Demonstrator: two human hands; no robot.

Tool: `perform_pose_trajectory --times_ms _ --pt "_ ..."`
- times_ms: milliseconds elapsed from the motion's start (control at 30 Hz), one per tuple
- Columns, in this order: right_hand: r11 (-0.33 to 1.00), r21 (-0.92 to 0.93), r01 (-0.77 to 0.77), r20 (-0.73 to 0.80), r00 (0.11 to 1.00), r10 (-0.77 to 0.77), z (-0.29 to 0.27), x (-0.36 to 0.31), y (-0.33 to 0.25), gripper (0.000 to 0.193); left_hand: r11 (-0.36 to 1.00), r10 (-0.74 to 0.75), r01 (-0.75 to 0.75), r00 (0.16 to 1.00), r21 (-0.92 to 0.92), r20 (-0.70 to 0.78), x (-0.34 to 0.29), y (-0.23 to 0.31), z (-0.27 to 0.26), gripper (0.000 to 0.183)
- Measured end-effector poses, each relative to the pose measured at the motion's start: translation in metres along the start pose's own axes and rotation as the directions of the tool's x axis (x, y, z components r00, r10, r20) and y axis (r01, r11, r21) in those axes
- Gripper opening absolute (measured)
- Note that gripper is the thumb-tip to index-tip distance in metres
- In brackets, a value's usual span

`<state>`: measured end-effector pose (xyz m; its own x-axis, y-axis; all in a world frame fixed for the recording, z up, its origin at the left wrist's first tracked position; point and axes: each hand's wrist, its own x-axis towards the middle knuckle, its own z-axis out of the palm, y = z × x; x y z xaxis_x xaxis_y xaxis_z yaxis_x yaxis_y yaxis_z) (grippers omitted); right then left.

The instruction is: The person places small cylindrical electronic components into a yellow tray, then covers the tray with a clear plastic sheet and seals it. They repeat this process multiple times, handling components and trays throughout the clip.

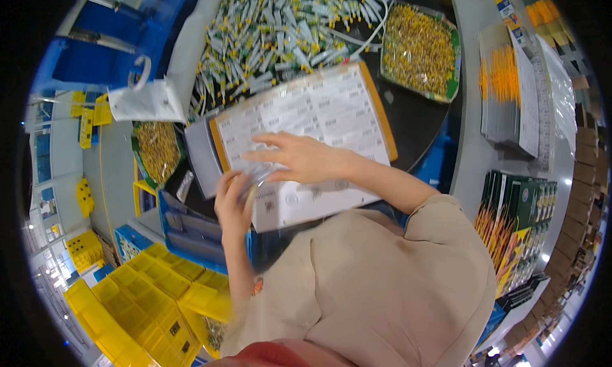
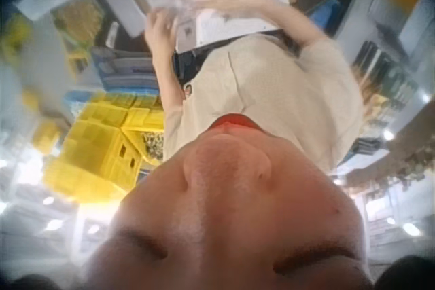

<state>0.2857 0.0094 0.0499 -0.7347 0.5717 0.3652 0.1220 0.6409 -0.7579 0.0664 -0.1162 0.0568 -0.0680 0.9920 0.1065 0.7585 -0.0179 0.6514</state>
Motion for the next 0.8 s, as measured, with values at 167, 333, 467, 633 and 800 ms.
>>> perform_pose_trajectory --times_ms 167,333,467,633,800 --pt "0.938 0.161 -0.307 -0.054 0.946 0.319 0.018 -0.032 -0.023 0.024 0.534 -0.102 0.165 0.986 -0.829 0.131 0.030 0.022 0.031 0.030" --pt "0.672 0.378 -0.638 0.145 0.757 0.637 0.037 -0.041 -0.029 0.029 0.353 -0.255 0.255 0.952 -0.900 0.170 0.006 0.016 0.041 0.023" --pt "0.929 0.079 -0.363 -0.143 0.918 0.371 0.025 -0.037 -0.028 0.040 0.509 -0.381 0.317 0.917 -0.800 0.121 -0.029 -0.011 0.002 0.021" --pt "0.932 -0.326 -0.159 -0.184 0.978 0.102 0.034 0.002 -0.003 0.040 0.438 -0.492 0.737 0.675 -0.514 0.549 -0.075 -0.039 -0.023 0.019" --pt "0.655 -0.485 0.580 0.603 0.764 -0.230 0.085 0.075 -0.001 0.038 0.817 -0.384 0.442 0.896 -0.371 0.222 -0.084 0.001 -0.022 0.016"
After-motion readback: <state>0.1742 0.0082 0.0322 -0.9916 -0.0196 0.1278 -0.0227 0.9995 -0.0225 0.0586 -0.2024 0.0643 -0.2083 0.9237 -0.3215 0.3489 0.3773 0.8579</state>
